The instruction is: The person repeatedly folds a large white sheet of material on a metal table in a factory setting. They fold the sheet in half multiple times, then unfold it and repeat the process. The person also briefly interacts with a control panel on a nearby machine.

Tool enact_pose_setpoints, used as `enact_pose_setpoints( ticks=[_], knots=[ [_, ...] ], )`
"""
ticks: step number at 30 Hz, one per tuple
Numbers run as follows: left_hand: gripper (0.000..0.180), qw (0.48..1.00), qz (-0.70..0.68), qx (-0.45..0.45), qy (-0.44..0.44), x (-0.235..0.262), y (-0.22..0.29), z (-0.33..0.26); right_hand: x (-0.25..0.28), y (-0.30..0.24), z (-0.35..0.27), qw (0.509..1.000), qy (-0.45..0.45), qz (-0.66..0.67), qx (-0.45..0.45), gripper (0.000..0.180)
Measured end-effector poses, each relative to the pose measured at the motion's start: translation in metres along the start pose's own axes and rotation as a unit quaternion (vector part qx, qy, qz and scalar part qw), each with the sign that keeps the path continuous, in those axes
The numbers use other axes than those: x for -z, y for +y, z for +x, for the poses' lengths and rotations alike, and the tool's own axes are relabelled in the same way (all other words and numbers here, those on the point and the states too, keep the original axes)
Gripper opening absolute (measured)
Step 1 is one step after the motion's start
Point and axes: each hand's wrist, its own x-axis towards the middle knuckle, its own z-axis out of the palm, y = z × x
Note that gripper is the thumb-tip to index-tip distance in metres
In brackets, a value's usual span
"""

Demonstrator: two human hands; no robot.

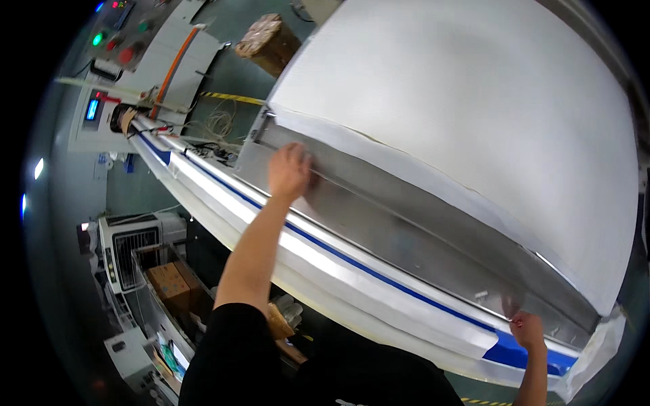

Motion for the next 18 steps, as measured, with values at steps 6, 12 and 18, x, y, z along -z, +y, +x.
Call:
enact_pose_setpoints(
  ticks=[6, 12, 18],
  knots=[
    [0.033, 0.992, -0.109, 0.006, 0.059, -0.014, -0.002, -0.011, 0.047, -0.213, 0.087, 0.987, -0.003, -0.004, 0.163, 0.017],
    [0.035, 0.986, -0.154, 0.028, 0.053, -0.012, -0.005, -0.01, 0.073, -0.438, 0.173, 0.928, 0.087, 0.095, 0.351, 0.016],
    [0.04, 0.985, -0.163, 0.034, 0.034, -0.014, -0.003, -0.002, 0.09, -0.582, 0.259, 0.892, 0.131, 0.122, 0.415, 0.015]
  ],
)
